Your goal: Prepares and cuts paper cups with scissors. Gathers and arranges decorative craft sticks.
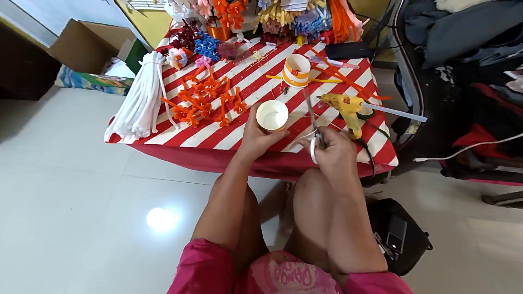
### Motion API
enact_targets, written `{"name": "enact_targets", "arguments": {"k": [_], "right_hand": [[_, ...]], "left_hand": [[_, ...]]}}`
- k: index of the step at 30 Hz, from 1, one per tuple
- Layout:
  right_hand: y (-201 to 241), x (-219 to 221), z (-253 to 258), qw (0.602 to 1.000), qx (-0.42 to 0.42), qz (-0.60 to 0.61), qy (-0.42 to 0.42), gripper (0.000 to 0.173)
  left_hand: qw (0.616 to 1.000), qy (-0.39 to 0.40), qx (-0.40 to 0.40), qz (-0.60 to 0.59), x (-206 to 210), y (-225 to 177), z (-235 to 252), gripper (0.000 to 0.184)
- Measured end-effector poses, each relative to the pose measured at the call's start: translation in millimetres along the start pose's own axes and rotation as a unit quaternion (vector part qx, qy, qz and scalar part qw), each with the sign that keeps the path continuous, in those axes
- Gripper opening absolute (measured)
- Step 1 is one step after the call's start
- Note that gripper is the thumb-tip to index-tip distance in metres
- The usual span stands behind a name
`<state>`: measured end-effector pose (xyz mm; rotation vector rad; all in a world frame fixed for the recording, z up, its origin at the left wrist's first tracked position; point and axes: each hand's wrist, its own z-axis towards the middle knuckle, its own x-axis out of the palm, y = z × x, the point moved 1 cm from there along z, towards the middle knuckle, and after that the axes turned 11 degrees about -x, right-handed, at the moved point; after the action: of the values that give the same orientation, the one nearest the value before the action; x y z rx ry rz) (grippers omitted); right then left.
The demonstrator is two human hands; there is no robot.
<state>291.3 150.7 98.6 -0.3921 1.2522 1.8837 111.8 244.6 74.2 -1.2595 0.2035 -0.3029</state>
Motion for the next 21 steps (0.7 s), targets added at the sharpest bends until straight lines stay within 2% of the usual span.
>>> {"name": "enact_targets", "arguments": {"k": [2, 5, 7, 11, 12, 14, 16, 21], "right_hand": [[-6, -3, 2, 1.0, 0.012, 0.021, 0.006, 0.046], [-16, 1, 1, 0.996, -0.011, 0.083, 0.017, 0.065], [-14, 6, 0, 0.996, -0.029, 0.086, -0.005, 0.066], [-10, 11, 1, 0.999, -0.018, 0.0, -0.038, 0.063], [-10, 12, 2, 0.999, -0.021, -0.022, -0.033, 0.059], [-12, 16, 2, 0.997, -0.037, -0.062, -0.019, 0.046], [-13, 19, 2, 0.994, -0.054, -0.095, -0.012, 0.04], [-13, 26, 1, 0.989, -0.064, -0.132, 0.007, 0.045]], "left_hand": [[0.998, 0.03, -0.012, -0.05, -4, -1, -1, 0.074], [0.996, 0.037, -0.02, -0.078, -5, -1, -3, 0.057], [0.994, 0.033, -0.035, -0.097, -7, 1, -3, 0.054], [0.99, 0.032, -0.05, -0.132, -8, 3, -3, 0.047], [0.994, 0.02, -0.032, -0.099, -8, 1, -3, 0.049], [0.998, -0.028, 0.015, 0.05, -9, -1, -1, 0.057], [0.979, -0.064, 0.05, 0.188, -10, 3, -1, 0.064], [0.925, -0.086, 0.01, 0.369, -9, -1, -13, 0.069]]}}
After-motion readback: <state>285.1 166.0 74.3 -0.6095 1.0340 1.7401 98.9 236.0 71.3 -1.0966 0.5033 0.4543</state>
